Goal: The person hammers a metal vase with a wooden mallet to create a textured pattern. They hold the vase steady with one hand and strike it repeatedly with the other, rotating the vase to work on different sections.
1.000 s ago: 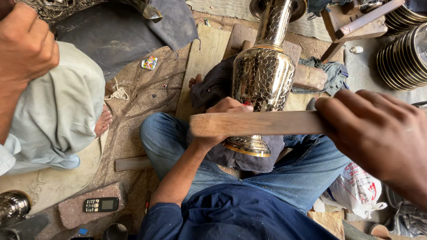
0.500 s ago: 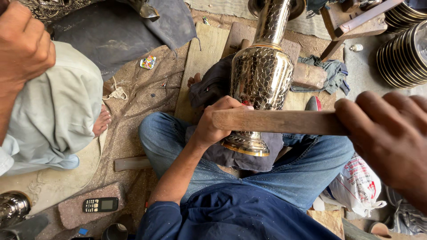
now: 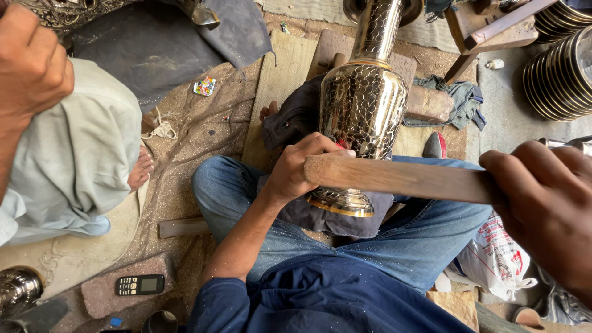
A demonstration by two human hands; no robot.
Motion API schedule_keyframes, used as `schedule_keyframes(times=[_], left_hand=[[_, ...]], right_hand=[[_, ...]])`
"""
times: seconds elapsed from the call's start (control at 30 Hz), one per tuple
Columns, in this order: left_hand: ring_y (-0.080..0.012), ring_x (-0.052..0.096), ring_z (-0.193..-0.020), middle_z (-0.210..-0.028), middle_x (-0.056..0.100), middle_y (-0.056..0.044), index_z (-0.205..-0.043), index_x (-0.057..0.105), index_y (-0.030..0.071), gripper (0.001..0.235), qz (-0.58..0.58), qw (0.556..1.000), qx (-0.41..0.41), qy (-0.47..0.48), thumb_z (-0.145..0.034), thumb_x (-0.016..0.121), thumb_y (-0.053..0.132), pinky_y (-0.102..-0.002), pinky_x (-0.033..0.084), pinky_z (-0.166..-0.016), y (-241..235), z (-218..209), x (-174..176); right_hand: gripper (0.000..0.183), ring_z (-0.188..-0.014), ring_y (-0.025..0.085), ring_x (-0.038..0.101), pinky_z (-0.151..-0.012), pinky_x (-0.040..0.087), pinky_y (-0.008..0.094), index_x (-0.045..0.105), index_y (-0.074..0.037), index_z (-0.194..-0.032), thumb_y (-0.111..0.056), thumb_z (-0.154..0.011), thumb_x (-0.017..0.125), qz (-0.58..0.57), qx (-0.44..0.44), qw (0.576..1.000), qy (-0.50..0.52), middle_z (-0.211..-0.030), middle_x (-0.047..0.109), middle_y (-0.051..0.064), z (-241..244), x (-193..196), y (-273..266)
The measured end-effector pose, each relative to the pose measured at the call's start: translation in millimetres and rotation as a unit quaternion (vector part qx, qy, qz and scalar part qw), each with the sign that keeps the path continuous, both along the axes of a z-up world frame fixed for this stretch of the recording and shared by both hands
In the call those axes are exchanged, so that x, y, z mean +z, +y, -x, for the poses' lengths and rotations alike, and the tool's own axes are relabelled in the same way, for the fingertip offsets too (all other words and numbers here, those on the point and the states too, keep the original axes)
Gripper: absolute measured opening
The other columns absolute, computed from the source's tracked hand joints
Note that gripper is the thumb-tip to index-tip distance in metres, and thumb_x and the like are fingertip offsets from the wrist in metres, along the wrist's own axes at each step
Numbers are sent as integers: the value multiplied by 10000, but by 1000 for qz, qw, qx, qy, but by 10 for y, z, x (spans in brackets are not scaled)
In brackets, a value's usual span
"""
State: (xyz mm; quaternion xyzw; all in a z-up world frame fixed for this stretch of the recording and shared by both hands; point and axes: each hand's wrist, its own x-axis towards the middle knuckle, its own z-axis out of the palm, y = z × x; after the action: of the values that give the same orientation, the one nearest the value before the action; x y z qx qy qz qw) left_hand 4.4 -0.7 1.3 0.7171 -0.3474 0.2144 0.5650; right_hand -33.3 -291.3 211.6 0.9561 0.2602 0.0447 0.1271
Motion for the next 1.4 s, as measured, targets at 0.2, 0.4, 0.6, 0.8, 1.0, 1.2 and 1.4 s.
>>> schedule_keyframes(times=[0.2, 0.4, 0.6, 0.8, 1.0, 1.2, 1.4], left_hand=[[-194, 688, -996, -1101, 666, 0, -1099, 619, 119, 341, -27, 999, 9, -43, -816, 805, 81, -326, 638, -778, 54, -1, 82], [-166, 739, -941, -1113, 661, -88, -1163, 662, 122, 271, 35, 998, 0, -53, -927, 678, -11, -241, 613, -713, 121, 25, -4], [-174, 711, -1053, -1300, 688, -139, -1413, 491, 68, 345, 389, 880, 250, 110, -1099, 627, 111, -280, 596, -795, 518, 131, -171], [-218, 740, -1013, -1150, 718, -163, -1405, 506, -15, 423, 376, 873, 195, 242, -1031, 690, 60, -349, 631, -888, 378, 250, -268], [-199, 744, -958, -1057, 739, -137, -1403, 499, -2, 465, 331, 905, 114, 242, -996, 722, 34, -330, 638, -901, 108, 300, -1], [-200, 740, -1014, -1094, 749, -151, -1295, 557, -29, 323, 238, 940, 74, 233, -1010, 707, -16, -309, 621, -902, -178, 194, 353], [-163, 741, -1069, -1139, 748, -108, -1231, 620, -4, 232, 83, 977, 34, 195, -1015, 706, -2, -305, 644, -930, -493, 112, 686]], right_hand=[[374, -806, 231, 646, -782, 527, 349, 674, -105, -1079, -214, -754, 826, 16, -27, 999, -14, -879, 623, 58, 194, -94, -124], [296, -818, 248, 643, -797, 530, 358, 685, -71, -1082, -108, -821, 822, -75, -85, 992, -49, -896, 653, 84, 307, -460, -564], [323, -779, 138, 679, -700, 552, 270, 622, -9, -1133, -111, -874, 787, -520, -233, 810, 138, -893, 708, 77, 485, -1309, -796], [270, -741, 172, 664, -683, 559, 306, 574, 8, -1127, 11, -897, 716, -755, -195, 595, 195, -895, 659, 97, 631, -2054, -442], [278, -848, 196, 649, -848, 602, 361, 464, -71, -1215, 15, -1038, 661, -855, 1, 503, 124, -926, 623, 104, 620, -2244, 85], [382, -998, 234, 665, -890, 581, 365, 490, -21, -1319, 9, -967, 637, -799, 0, 527, 289, -966, 646, 128, 498, -2417, -13], [325, -871, 186, 709, -762, 596, 302, 515, 34, -1264, -12, -971, 647, -798, -84, 544, 246, -874, 685, 91, 573, -2471, -338]])
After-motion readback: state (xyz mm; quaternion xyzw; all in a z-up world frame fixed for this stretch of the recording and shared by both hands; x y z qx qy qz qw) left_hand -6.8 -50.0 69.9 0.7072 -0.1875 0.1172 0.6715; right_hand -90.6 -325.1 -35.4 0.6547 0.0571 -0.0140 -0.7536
